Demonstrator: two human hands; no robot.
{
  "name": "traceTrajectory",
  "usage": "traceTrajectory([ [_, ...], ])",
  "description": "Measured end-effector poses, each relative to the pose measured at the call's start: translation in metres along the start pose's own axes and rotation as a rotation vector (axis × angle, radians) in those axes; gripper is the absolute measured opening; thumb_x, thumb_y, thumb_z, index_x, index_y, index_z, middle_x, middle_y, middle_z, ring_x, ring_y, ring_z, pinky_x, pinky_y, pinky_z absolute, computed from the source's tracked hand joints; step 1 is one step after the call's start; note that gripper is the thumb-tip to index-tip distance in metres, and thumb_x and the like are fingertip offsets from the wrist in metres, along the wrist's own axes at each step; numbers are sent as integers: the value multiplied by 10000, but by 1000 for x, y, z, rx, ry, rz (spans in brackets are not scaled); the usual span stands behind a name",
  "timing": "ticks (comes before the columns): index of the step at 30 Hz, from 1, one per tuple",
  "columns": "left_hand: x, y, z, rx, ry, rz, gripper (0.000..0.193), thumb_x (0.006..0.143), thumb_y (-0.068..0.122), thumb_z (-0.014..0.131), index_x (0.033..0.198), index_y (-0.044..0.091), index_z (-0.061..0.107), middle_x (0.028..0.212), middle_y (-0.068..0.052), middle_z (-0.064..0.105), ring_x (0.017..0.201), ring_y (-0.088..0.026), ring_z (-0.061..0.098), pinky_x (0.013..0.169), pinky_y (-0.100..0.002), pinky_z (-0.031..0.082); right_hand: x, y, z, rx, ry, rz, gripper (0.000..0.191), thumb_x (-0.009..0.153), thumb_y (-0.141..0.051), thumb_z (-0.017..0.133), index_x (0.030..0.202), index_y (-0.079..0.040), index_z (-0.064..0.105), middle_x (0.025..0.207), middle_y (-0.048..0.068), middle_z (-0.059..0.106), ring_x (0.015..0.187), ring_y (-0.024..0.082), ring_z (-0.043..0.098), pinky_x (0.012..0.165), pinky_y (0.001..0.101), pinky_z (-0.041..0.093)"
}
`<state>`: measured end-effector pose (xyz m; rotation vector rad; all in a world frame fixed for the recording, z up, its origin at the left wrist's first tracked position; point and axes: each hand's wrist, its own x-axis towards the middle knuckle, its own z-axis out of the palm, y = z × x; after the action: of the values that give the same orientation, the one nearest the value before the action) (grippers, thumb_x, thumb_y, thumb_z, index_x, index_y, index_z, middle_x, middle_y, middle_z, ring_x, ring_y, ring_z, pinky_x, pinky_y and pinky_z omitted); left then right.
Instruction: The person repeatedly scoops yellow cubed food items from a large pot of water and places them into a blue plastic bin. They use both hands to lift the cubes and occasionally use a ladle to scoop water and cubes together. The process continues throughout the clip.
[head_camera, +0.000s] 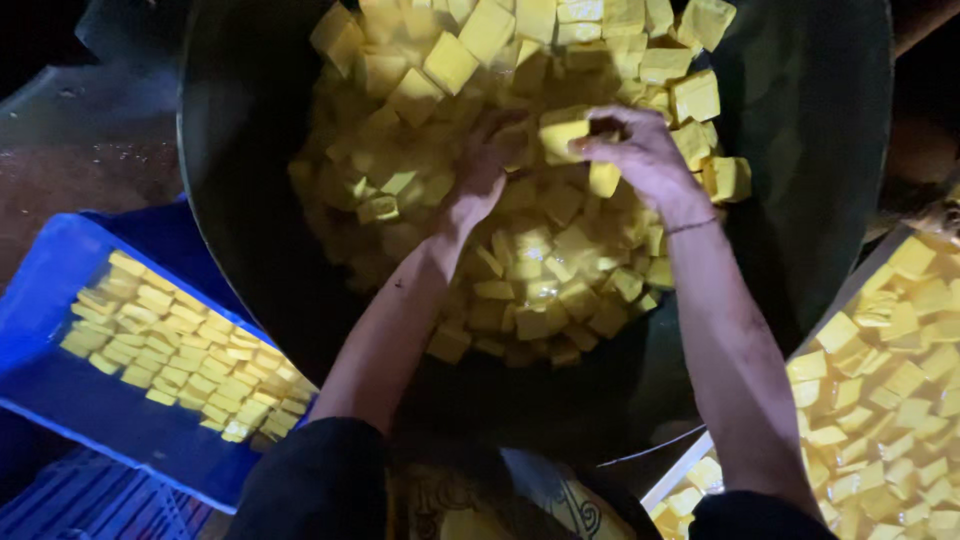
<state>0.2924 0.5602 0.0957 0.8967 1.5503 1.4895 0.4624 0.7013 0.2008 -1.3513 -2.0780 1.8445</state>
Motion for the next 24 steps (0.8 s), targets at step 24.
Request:
traceTrajectory([
  [24, 4, 79, -83, -1528, 198, -36, 334, 997, 253, 486, 1194, 24, 629, 1192, -125, 674, 1146, -310, 622, 1054, -559, 519, 0, 80, 65, -807, 124, -565, 479, 845, -210, 757, 1286, -54, 654, 1173, 179, 706, 1071, 379, 676, 932, 462, 538],
])
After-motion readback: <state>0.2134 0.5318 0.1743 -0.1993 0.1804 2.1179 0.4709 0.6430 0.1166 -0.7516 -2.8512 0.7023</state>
